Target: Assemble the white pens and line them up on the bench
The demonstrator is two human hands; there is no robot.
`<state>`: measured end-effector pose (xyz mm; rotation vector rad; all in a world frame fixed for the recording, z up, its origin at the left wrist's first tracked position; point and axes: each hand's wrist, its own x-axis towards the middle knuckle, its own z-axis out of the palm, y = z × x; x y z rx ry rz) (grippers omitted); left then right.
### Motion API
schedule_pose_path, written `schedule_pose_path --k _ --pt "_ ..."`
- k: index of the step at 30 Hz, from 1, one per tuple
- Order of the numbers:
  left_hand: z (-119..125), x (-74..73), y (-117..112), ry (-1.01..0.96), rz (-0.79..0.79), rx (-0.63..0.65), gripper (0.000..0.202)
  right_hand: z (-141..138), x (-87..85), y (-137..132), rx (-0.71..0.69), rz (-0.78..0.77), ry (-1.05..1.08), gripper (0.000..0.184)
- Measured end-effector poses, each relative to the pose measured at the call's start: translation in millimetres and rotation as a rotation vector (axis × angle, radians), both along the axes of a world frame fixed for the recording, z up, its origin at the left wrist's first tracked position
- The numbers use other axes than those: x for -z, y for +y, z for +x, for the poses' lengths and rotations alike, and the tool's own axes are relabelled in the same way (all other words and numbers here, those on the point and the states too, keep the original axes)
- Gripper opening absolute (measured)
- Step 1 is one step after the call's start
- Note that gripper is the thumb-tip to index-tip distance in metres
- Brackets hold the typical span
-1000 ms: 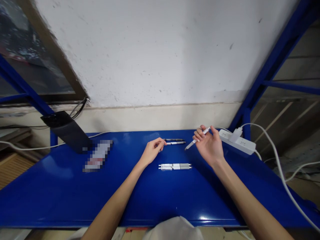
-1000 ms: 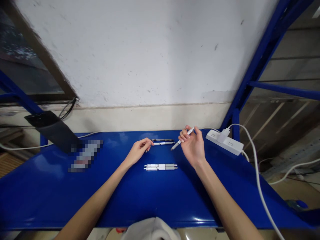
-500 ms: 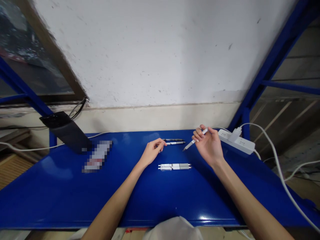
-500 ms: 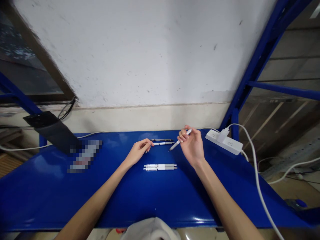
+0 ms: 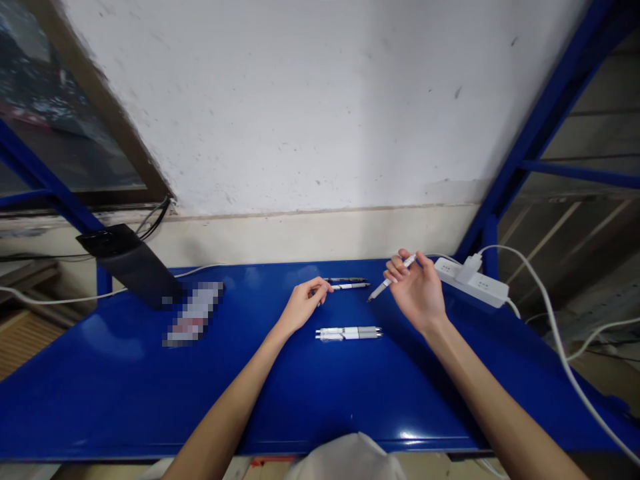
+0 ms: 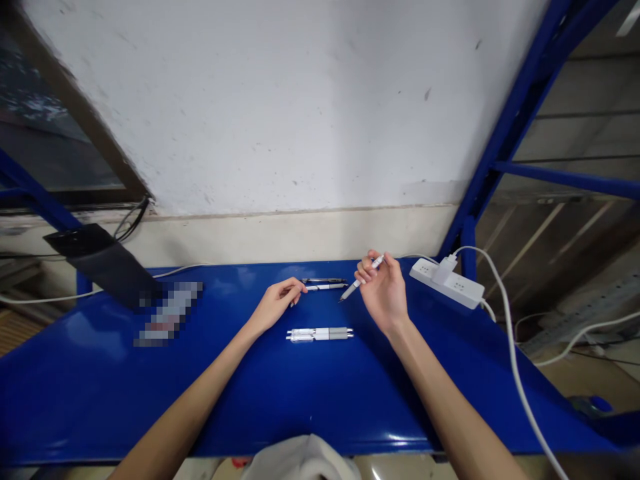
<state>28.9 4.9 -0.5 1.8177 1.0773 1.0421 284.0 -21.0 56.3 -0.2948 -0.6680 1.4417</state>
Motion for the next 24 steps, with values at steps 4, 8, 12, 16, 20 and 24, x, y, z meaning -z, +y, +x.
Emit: schedule_pose_path --k 4,8,12,16,20,24 --pt "0 -0.3 -1 -0.001 0.005 0.007 0.033 -1 -0.8 -1 0.016 -0.004 -0.052 0.022" --pt "1 -1.6 -2 0.005 0.01 0.013 0.034 -2 -1.8 -3 0.059 -0.012 -0.158 0.029" --pt "2 -2.4 -3 -0.014 0.009 0.022 0.033 -4 -2.2 -3 0.05 -0.013 -0.174 0.017" --pt "4 -2.7 -3 -0.083 -0.025 0.071 0.029 -9 2.7 -1 0.053 -0.02 -0.269 0.001" --pt "7 -5.0 -5 -0.203 -0.057 0.133 0.031 -12 14.6 0 0.08 0.002 -0.663 0.023" --pt "9 -11.7 -11 -0.196 0.028 0.148 0.053 -15 27.7 1 -0.004 0.098 -0.934 0.035"
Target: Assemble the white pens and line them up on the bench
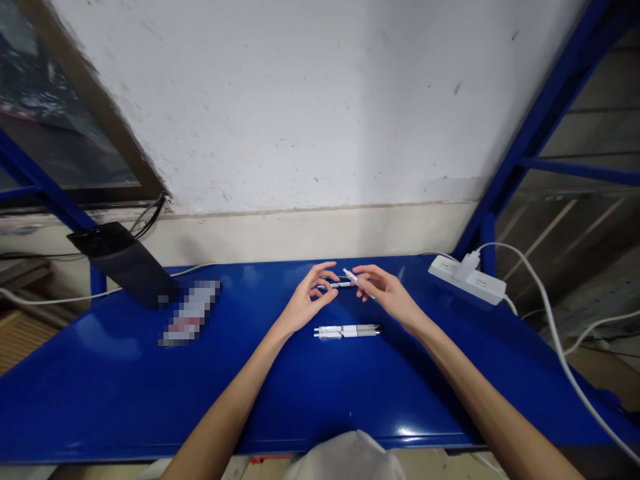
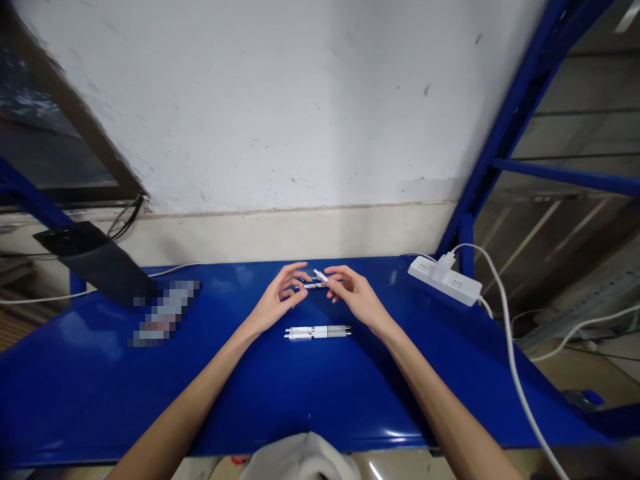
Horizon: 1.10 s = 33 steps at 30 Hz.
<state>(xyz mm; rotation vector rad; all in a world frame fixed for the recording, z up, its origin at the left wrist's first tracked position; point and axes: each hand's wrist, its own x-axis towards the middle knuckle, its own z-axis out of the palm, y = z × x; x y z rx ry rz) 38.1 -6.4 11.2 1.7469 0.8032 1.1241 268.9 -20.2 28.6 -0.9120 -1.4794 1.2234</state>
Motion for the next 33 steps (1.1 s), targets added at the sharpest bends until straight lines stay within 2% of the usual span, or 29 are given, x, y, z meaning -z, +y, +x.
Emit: schedule_pose_path --k 4,8,14,18,24,27,33 --pt "1 -4.9 -4 0.134 0.067 0.034 0.034 -2 8.7 0 -0.112 0.028 -0.087 0.032" --pt "1 -2.0 -1 0.15 0.056 -0.005 0.023 1 11.5 0 -0.164 0.034 -0.2 0.033" --pt "-8 3.2 12 -0.029 -0.029 -0.181 0.026 18 11.8 12 0.076 0.036 -0.312 0.035" --pt "-10 -0.1 15 -0.132 -0.063 -0.22 0.029 22 7.6 15 0.106 0.085 -0.254 0.033" --pt "-9 -4.4 12 -0.118 -0.08 -0.195 0.03 20 -0.4 12 0.127 0.117 -0.201 0.031" --pt "-12 -5.6 11 -0.051 -0.09 -0.123 0.027 25 -0.9 11 0.107 0.07 -0.263 0.034" --pt "-29 -11.0 10 0.25 -0.103 0.095 0.022 38 4.4 10 -0.119 0.004 -0.437 0.029"
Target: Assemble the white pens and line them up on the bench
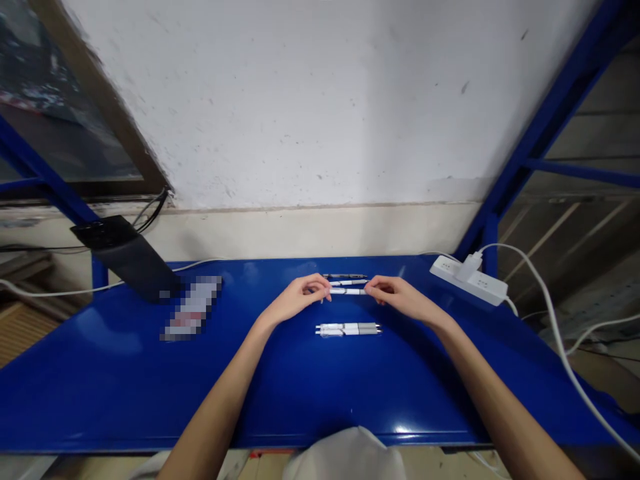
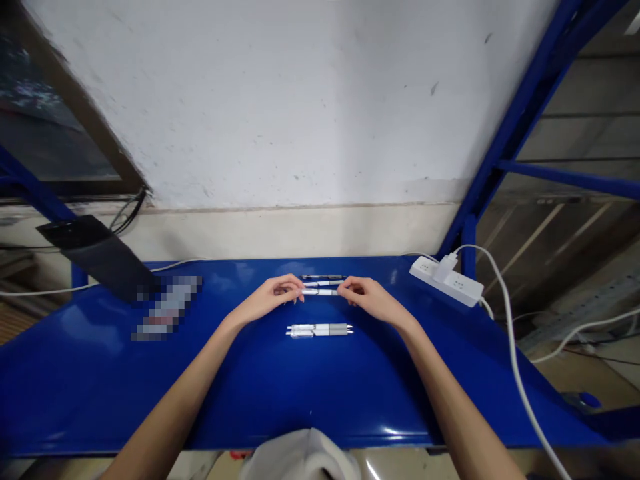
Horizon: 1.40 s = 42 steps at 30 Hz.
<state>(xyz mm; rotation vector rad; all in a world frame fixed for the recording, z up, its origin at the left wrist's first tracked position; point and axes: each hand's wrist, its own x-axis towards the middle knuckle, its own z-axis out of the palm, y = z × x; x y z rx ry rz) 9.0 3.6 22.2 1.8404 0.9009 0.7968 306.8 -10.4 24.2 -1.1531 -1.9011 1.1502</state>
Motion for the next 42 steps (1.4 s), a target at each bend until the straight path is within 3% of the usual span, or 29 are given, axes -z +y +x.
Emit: schedule_pose_path --k 6,14,23,26,29,31,33,36,42 --pt "-14 -1.5 0 0.275 0.09 0.141 0.016 -3 3.3 -4 -0.159 -0.022 -0.186 0.025" --pt "-22 -1.4 1 0.313 0.073 0.25 0.015 -4 5.6 -6 -0.216 -0.027 -0.241 0.023" --pt "-24 -4.0 0 0.334 0.052 0.274 0.015 -4 0.9 -7 -0.233 -0.058 -0.289 0.028" --pt "-20 -0.7 1 0.309 0.036 0.208 0.017 -3 2.5 -6 -0.227 -0.066 -0.247 0.03" --pt "-11 10.7 6 0.188 0.101 0.001 0.019 -2 10.6 0 -0.15 -0.016 -0.171 0.03" --pt "-4 21.3 11 0.105 0.227 -0.167 0.017 0 20.0 8 -0.011 0.046 -0.15 0.028" --pt "1 31.7 14 0.11 0.334 -0.247 0.018 2 30.4 17 0.215 0.142 -0.151 0.028" --pt "3 43.0 17 0.143 0.383 -0.247 0.026 4 42.6 26 0.397 0.204 -0.131 0.022" --pt "2 49.0 16 0.214 0.36 -0.232 0.029 2 52.2 30 0.335 0.174 -0.07 0.019"
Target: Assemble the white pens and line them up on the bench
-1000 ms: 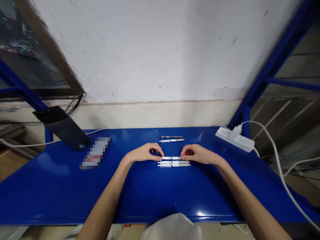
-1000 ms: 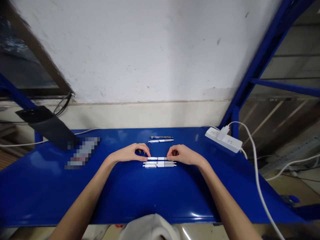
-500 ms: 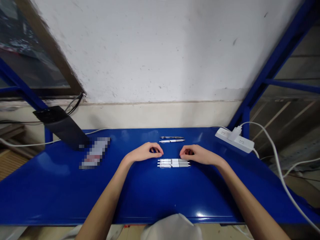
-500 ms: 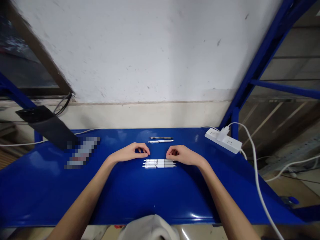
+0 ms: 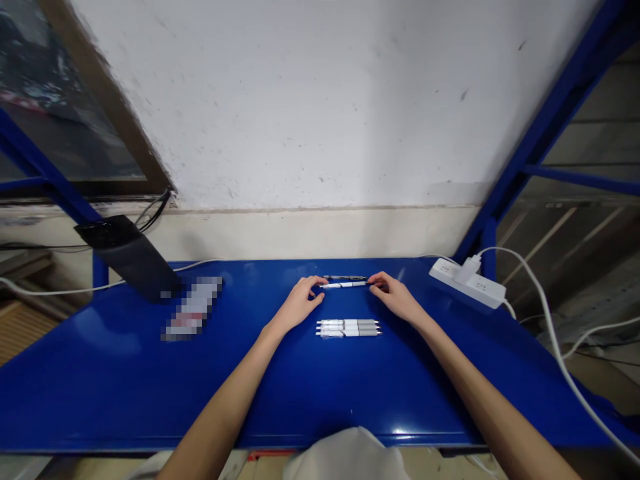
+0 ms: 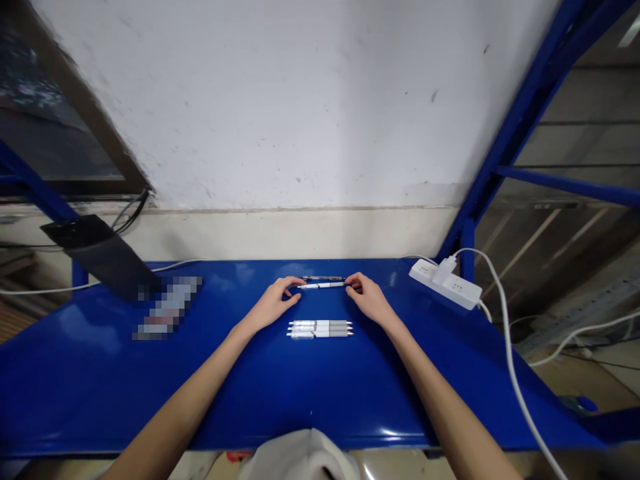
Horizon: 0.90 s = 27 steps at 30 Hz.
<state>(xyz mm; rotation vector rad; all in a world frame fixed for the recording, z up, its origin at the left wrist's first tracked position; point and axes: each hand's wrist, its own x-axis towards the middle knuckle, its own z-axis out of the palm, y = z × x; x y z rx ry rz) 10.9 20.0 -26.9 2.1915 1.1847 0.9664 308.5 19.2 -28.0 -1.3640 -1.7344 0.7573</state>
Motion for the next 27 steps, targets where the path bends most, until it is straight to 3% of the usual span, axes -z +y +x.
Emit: schedule_pose_path --k 3,7,11,17,22,27 --pt "1 -1.4 0 0.0 0.002 0.019 0.026 -3 2.5 -1 -0.061 0.011 0.023 0.018" --pt "3 -8.6 -2 -0.034 -0.019 0.058 0.02 -9 -1.7 -5 -0.122 0.073 -0.095 0.016" --pt "7 -18.6 -6 -0.226 -0.112 0.072 0.017 -16 -13.1 -12 -0.112 0.132 -0.084 0.027" --pt "11 -20.0 -5 -0.468 -0.251 0.046 0.024 -21 -24.9 -23 -0.204 0.074 -0.175 0.024" --pt "7 -20.0 -2 -0.461 -0.254 -0.007 0.025 -22 -34.8 -30 -0.263 -0.031 -0.111 0.038" --pt "13 -23.5 -9 -0.416 -0.187 0.051 0.022 -24 -37.5 -30 -0.222 0.035 -0.143 0.04"
